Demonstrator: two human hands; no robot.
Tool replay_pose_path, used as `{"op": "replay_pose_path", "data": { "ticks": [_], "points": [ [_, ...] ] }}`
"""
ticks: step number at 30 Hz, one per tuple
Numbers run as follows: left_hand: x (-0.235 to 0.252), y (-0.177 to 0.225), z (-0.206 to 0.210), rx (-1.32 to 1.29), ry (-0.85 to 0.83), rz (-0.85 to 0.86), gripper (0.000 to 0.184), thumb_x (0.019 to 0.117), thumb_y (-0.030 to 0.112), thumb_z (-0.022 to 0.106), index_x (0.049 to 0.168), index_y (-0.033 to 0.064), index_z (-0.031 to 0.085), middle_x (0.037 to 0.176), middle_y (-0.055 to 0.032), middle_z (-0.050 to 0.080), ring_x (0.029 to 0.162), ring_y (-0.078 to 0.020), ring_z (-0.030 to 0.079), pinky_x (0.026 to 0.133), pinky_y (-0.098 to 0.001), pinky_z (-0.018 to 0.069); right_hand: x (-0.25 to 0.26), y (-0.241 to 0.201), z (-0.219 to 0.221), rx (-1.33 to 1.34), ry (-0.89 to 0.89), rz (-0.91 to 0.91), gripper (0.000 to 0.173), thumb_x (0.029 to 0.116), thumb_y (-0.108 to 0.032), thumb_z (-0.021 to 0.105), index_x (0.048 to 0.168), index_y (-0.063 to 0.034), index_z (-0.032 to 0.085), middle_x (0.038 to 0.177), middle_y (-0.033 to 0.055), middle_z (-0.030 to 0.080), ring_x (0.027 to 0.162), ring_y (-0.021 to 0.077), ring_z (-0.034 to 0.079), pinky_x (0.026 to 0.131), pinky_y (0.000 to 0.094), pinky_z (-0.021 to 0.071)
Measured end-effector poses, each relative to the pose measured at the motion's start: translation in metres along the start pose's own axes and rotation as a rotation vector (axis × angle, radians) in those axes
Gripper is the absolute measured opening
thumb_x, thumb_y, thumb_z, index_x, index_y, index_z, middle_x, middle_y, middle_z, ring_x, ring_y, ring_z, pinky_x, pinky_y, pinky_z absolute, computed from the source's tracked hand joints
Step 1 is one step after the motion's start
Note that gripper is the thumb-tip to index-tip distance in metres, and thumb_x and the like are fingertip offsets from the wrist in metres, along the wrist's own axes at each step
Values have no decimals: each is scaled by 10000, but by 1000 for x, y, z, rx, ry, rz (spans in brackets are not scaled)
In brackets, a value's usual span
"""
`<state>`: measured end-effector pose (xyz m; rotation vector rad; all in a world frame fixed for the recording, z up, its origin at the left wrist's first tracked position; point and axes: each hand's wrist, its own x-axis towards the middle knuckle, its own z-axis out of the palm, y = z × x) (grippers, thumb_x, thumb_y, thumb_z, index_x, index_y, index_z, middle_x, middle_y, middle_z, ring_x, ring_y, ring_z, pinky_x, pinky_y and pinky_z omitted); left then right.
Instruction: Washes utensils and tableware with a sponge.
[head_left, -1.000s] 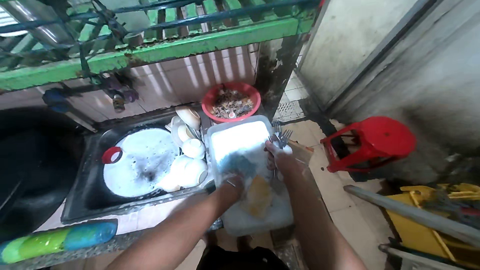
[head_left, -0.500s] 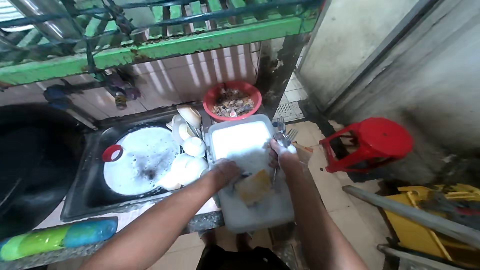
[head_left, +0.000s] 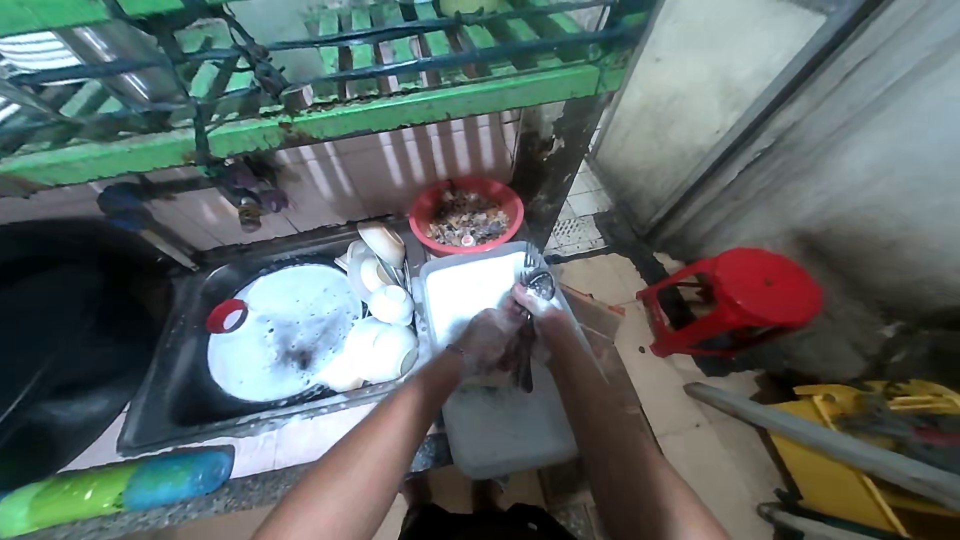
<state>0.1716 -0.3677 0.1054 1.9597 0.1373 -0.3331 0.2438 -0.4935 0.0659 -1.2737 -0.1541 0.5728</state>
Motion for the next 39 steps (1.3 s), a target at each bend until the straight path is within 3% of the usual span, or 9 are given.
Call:
{"op": "replay_pose_path", "data": {
  "ticks": [2,6,10,16,24,30,33,37,39],
  "points": [
    [7,-25,-12,515,15,129,280,1067,95,492,1230,11,704,1038,-188,732,986,-315,710,918,-473,553,6,4,-9,29,84,-1,264,1078,-306,518,1053,-73,638,799,20,641,755,128,653,742,343,592],
    [27,-68,-32,801,32,-184,284,980,152,649,1209,-11,685,1303,-268,606,1244,-429,584,1032,-553,505,9,5,-27,79,46,-68,471,1109,-412,369,710,-178,457,524,-49,417,453,118,483,534,374,552],
    [52,-54,-15,1069,-200,-463,498,1048,229,569,1491,16,495,1612,-311,299,1499,-506,272,1156,-709,276,-2,1,-23,107,6,30,528,1093,-497,350,650,-214,404,501,-75,340,412,86,368,452,297,429],
    [65,-61,6,899,-226,-308,363,1043,246,570,1279,-15,661,1350,-217,634,1292,-395,581,1088,-579,450,-8,-4,-15,128,82,-14,445,1070,-430,457,707,-175,467,521,-61,362,423,73,384,450,260,428],
    [38,-5,40,726,-329,-404,381,1039,74,557,1365,-122,535,1463,-284,521,1389,-398,499,1148,-513,409,-6,-6,-25,230,191,6,438,1080,-438,455,723,-184,470,529,-61,358,422,81,375,442,275,426],
    [3,-38,80,812,-524,-226,608,963,363,688,1410,-26,549,1383,-279,581,1266,-452,576,1030,-635,474,2,-5,-29,260,157,15,458,1083,-433,424,691,-198,457,513,-67,351,404,81,357,422,281,413],
    [-13,-31,95,818,-576,-178,573,1006,227,617,1499,-13,451,1504,-275,479,1348,-474,505,1058,-655,444,2,-5,-25,231,179,7,436,1077,-433,451,712,-196,465,522,-66,356,408,79,358,419,281,411],
    [-18,-25,85,881,-649,-187,482,986,226,651,1426,49,566,1505,-248,488,1376,-462,475,1065,-666,431,1,-3,-23,211,209,9,415,1080,-420,458,747,-173,481,526,-56,367,402,90,377,418,297,445],
    [-22,-13,78,914,-653,-324,462,1017,136,595,1425,-64,513,1476,-322,480,1370,-503,465,1081,-669,406,1,-3,-24,226,204,38,426,1079,-427,456,732,-181,473,521,-59,350,404,91,368,426,298,437]
  ]
}}
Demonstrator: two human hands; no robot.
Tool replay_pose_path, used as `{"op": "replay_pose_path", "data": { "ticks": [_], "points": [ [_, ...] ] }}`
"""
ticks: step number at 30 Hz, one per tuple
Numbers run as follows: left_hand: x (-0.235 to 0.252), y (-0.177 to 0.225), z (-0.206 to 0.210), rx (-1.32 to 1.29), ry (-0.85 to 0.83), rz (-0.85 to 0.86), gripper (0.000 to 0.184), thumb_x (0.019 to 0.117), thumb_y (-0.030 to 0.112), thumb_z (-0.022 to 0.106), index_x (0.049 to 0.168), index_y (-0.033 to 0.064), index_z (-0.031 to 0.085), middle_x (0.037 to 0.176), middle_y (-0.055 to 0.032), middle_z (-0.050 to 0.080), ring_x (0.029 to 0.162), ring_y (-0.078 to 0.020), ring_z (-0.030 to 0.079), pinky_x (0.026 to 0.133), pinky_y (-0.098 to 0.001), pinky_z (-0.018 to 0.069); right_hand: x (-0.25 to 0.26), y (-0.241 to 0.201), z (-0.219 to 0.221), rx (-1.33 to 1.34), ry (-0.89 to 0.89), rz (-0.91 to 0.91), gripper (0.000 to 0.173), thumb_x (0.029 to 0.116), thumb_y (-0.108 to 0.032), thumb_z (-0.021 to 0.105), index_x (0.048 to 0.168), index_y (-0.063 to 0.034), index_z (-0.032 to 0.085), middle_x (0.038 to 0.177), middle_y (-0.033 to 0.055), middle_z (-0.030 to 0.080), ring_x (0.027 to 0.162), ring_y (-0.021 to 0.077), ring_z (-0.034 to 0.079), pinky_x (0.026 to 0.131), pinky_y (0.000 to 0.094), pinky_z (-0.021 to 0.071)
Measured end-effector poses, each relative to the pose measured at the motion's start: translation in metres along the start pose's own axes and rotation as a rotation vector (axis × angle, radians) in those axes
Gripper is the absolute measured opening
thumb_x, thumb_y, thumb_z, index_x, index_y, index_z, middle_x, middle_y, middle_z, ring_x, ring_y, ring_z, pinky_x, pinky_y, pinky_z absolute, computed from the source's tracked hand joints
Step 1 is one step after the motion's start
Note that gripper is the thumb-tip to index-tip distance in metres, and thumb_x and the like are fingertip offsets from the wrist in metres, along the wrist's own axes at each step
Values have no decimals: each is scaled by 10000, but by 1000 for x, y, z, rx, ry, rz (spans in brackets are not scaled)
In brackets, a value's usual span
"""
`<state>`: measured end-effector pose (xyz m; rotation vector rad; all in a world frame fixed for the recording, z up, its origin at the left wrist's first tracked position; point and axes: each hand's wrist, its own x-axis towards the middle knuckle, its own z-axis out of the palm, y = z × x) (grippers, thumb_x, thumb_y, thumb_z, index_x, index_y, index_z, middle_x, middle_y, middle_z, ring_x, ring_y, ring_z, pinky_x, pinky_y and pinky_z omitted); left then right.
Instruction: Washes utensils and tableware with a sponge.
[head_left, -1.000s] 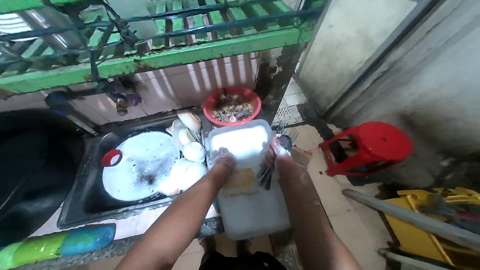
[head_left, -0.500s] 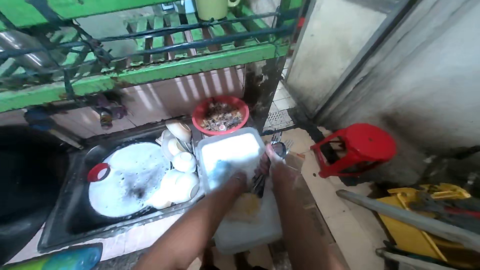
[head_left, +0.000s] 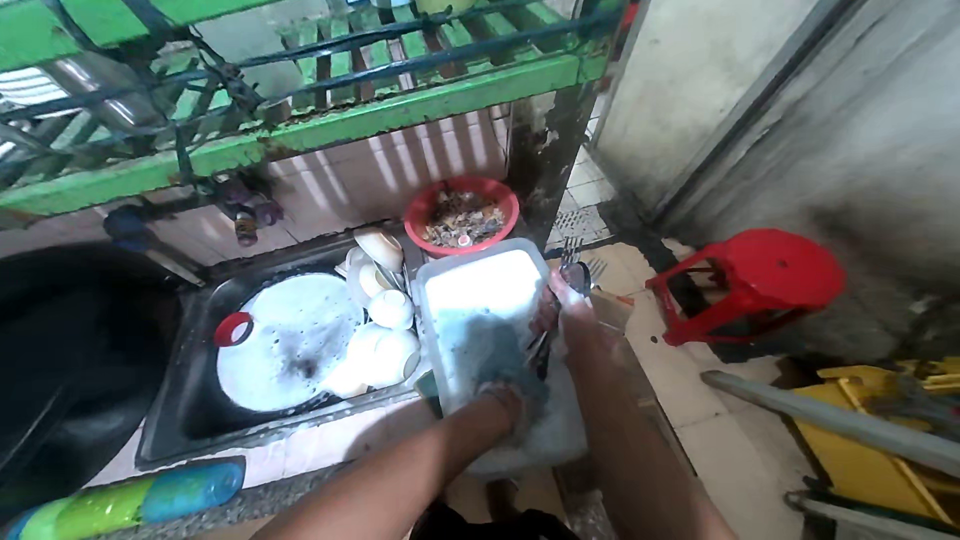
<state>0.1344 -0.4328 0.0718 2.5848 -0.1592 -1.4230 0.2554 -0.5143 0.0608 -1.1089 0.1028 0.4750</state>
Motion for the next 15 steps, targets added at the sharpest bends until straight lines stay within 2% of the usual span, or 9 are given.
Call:
{"op": "replay_pose_path", "data": {
  "ticks": [2,4,5,10,13,15],
  "points": [
    [-16,1,-5,39,-12,-64,382,1042,41,501,1381,-134,508,1426,-350,509,1337,-510,494,1069,-658,418,-2,-2,0,2,-1,18,433,1091,-424,436,732,-183,458,517,-60,338,401,89,353,424,293,426],
    [-27,0,-9,99,-20,-71,346,1054,27,467,1337,-165,519,1377,-365,533,1296,-522,520,1036,-668,430,-4,-4,2,-11,19,33,432,1090,-421,452,737,-172,464,526,-56,342,407,89,348,425,285,415],
    [-30,-3,-12,99,-28,-75,360,1062,44,467,1351,-167,498,1369,-374,528,1292,-534,513,1029,-680,417,-5,-4,2,-15,31,43,426,1086,-420,463,741,-170,466,527,-55,345,406,88,351,421,280,414],
    [-20,-28,-14,127,34,-41,295,1049,58,504,1262,-118,606,1318,-308,606,1269,-474,566,1054,-626,442,-5,-3,4,-27,65,62,403,1069,-427,506,763,-166,489,546,-49,357,422,93,363,436,292,427],
    [-26,-36,-28,226,43,-23,263,1015,105,594,1157,-110,650,1231,-299,638,1204,-472,596,1029,-634,451,-5,-3,3,-24,29,63,406,1081,-403,478,749,-170,469,533,-50,345,419,91,360,432,280,407],
    [-28,-43,-44,274,0,-97,314,1015,128,606,1217,-113,619,1280,-316,610,1241,-496,561,1047,-691,389,-6,-3,3,-21,32,74,401,1077,-401,490,749,-170,472,527,-55,343,411,86,359,425,275,409]
  ]
}}
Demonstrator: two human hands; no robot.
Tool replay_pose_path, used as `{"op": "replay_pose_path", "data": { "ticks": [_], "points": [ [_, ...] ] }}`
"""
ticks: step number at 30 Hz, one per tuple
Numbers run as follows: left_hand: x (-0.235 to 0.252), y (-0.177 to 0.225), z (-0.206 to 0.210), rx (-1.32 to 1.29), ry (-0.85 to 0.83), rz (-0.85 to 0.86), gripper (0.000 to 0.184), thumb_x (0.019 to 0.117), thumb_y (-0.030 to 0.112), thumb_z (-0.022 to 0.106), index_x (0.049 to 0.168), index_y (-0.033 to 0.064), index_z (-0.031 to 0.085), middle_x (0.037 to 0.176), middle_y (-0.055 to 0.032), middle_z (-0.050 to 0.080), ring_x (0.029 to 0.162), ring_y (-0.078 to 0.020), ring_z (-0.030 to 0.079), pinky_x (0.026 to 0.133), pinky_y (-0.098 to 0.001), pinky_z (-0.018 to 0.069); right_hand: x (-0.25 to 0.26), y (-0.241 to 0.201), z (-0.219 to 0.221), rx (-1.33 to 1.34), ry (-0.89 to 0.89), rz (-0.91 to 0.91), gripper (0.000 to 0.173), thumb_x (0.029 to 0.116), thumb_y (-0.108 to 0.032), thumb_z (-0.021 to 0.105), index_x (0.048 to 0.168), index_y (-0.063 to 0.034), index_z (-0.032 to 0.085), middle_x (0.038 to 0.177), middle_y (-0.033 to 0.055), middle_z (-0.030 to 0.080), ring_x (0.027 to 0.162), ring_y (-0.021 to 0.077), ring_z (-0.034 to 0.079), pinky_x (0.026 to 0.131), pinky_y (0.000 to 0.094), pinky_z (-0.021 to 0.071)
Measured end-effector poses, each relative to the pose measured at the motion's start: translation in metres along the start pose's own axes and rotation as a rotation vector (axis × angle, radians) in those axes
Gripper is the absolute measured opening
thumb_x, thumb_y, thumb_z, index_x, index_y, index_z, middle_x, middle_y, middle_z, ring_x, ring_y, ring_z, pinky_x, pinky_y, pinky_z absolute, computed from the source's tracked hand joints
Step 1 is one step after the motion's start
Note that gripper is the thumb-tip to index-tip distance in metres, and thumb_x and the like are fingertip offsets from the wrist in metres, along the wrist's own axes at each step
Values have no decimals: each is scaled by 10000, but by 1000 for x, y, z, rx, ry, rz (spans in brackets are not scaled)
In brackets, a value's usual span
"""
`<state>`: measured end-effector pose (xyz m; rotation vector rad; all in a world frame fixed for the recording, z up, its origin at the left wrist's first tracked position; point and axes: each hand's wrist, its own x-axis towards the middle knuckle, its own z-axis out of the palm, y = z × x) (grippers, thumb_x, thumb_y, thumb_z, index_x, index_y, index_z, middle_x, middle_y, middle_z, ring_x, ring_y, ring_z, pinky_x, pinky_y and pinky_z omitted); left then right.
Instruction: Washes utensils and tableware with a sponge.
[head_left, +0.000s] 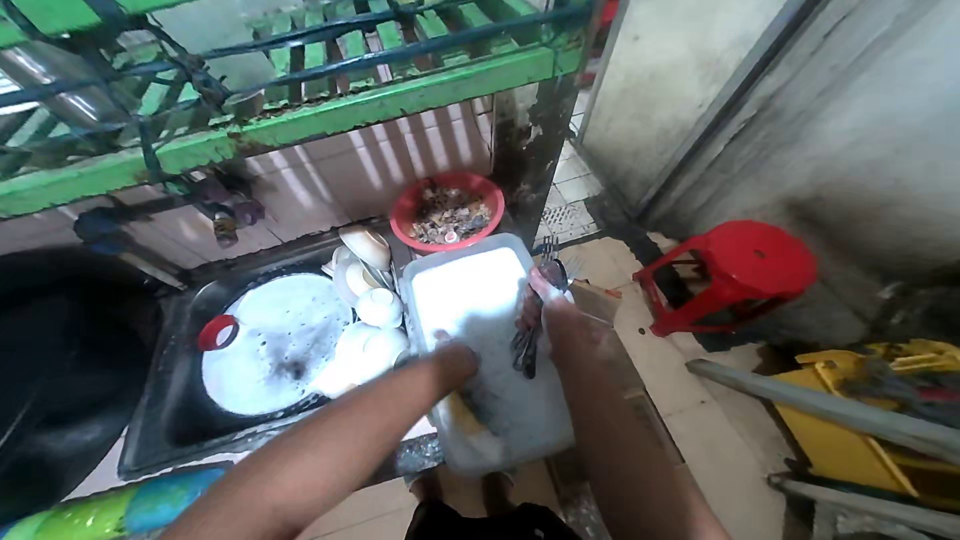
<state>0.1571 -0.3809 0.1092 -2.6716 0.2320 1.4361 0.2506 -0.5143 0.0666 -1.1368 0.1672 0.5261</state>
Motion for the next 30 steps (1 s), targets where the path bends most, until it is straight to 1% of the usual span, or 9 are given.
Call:
{"op": "replay_pose_path", "data": {
  "ticks": [3,7,9,12,16,19,21,25,30],
  "points": [
    [-9,-22,-20,-152,32,-134,335,1054,156,553,1288,-74,623,1375,-273,597,1331,-438,539,1111,-607,398,1,1,-1,-25,-11,-1,403,1076,-411,488,749,-175,473,529,-61,338,405,83,353,419,274,412],
    [-29,-19,-39,-165,-30,-185,324,1081,142,499,1283,-80,622,1354,-271,609,1308,-413,568,1084,-571,440,-1,-1,-1,-61,-17,63,402,1068,-410,505,745,-174,466,532,-58,337,414,87,348,430,281,398],
    [-35,-14,-40,-129,-60,-167,293,1052,125,544,1237,-79,644,1298,-269,635,1258,-413,597,1047,-580,464,-2,-2,-1,-79,-12,86,377,1062,-418,527,785,-166,488,545,-56,350,426,84,366,443,274,409],
    [-43,-7,-36,-4,-122,-85,303,1062,108,514,1290,-64,615,1325,-279,615,1272,-434,583,1036,-605,461,-2,-1,0,-93,14,71,322,1051,-407,553,858,-150,526,576,-56,381,448,74,388,460,269,436],
    [-56,-8,-33,61,-81,-48,268,1034,66,529,1259,-38,632,1262,-244,645,1199,-410,622,976,-592,503,0,0,-1,-100,13,56,345,1058,-393,537,821,-143,521,561,-50,382,441,78,392,453,268,429],
    [-56,-20,-22,-22,-57,-70,333,988,304,673,1144,10,688,1125,-205,685,1076,-386,658,900,-608,517,0,-1,2,-138,-2,71,343,1062,-398,536,833,-143,519,571,-41,385,447,87,392,460,278,429],
    [-36,-19,1,26,-36,10,442,990,437,643,1089,12,715,1093,-205,697,1056,-388,667,906,-617,516,-1,-1,4,-168,-21,65,331,1067,-394,531,850,-144,516,576,-44,375,448,86,383,459,276,431],
    [-40,12,24,-75,-40,82,325,1045,165,548,1171,-123,627,1254,-326,611,1214,-494,581,998,-646,469,-1,1,10,-170,-1,72,300,1067,-378,539,882,-142,523,580,-52,370,441,77,374,449,263,424],
    [-62,-8,16,-79,67,32,275,1038,144,540,1225,-17,661,1234,-252,652,1183,-445,615,982,-625,486,2,4,5,-170,44,44,278,1064,-353,542,912,-120,548,577,-40,393,428,81,381,429,263,425]
  ]
}}
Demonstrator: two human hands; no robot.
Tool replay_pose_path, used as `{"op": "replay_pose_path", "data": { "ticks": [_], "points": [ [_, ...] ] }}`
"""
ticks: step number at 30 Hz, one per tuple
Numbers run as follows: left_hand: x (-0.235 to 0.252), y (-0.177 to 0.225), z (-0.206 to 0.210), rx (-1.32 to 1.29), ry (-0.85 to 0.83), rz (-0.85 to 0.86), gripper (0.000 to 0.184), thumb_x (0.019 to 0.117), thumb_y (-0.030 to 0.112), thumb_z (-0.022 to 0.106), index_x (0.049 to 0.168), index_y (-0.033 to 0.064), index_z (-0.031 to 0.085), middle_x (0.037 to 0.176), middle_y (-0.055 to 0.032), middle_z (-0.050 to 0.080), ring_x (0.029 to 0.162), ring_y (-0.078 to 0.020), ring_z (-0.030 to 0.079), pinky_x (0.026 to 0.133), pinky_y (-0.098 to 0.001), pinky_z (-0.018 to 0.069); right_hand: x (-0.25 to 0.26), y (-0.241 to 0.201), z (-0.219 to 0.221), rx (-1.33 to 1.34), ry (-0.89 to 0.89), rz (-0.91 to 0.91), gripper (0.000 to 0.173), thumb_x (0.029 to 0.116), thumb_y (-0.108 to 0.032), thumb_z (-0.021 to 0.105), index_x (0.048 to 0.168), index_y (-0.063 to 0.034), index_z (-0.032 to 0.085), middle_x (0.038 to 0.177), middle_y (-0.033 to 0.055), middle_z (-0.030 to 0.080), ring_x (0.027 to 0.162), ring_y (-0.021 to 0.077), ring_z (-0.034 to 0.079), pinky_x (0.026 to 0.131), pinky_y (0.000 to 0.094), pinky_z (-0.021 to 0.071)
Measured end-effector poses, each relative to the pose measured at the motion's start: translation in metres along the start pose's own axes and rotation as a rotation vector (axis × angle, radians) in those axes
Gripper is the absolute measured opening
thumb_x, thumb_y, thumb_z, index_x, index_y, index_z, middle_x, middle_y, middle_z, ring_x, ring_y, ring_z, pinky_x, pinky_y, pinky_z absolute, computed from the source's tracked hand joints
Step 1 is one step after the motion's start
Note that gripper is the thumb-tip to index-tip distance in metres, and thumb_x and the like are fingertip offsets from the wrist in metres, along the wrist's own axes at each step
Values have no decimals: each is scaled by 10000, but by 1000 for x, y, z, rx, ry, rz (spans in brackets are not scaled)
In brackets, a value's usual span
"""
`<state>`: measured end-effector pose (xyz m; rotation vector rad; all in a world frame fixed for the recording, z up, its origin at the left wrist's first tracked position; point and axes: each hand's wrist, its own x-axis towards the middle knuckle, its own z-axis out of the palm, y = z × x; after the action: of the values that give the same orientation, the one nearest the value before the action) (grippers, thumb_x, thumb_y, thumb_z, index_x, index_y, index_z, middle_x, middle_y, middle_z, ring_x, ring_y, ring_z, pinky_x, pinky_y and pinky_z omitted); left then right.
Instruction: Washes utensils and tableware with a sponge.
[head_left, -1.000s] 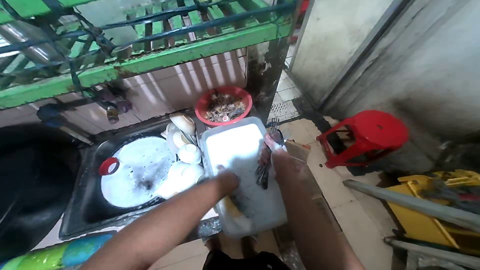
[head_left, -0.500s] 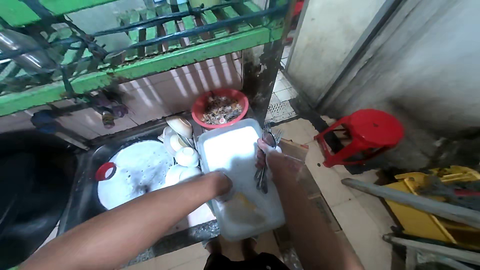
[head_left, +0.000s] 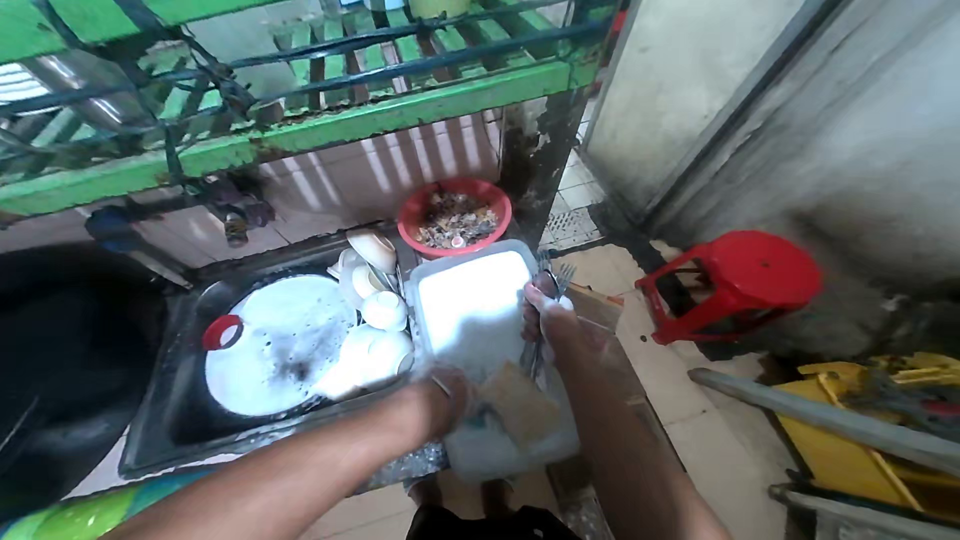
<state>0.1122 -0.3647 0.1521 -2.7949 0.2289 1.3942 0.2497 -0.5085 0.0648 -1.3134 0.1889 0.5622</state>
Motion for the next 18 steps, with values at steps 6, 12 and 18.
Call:
{"op": "replay_pose_path", "data": {
  "ticks": [6,12,18],
  "points": [
    [6,-46,-11,-658,443,-28,401,1117,269,429,961,3,686,793,-148,620,715,-284,599,686,-468,510,-1,-2,1,-9,-30,30,291,1080,-362,519,921,-120,543,591,-32,422,442,92,420,451,287,461],
    [69,-21,11,-1840,249,369,533,1093,556,308,861,144,554,585,58,426,448,-58,399,421,-214,384,-2,18,18,138,-432,-50,342,1074,-393,433,986,-131,634,745,-30,607,633,59,583,580,246,528],
    [97,-47,3,-621,537,77,320,1089,149,463,1258,-33,665,1189,-241,690,1156,-371,654,1045,-505,487,12,18,11,105,-335,-240,296,1071,-267,442,876,-111,601,691,8,631,721,165,672,782,402,598]
  ]
}}
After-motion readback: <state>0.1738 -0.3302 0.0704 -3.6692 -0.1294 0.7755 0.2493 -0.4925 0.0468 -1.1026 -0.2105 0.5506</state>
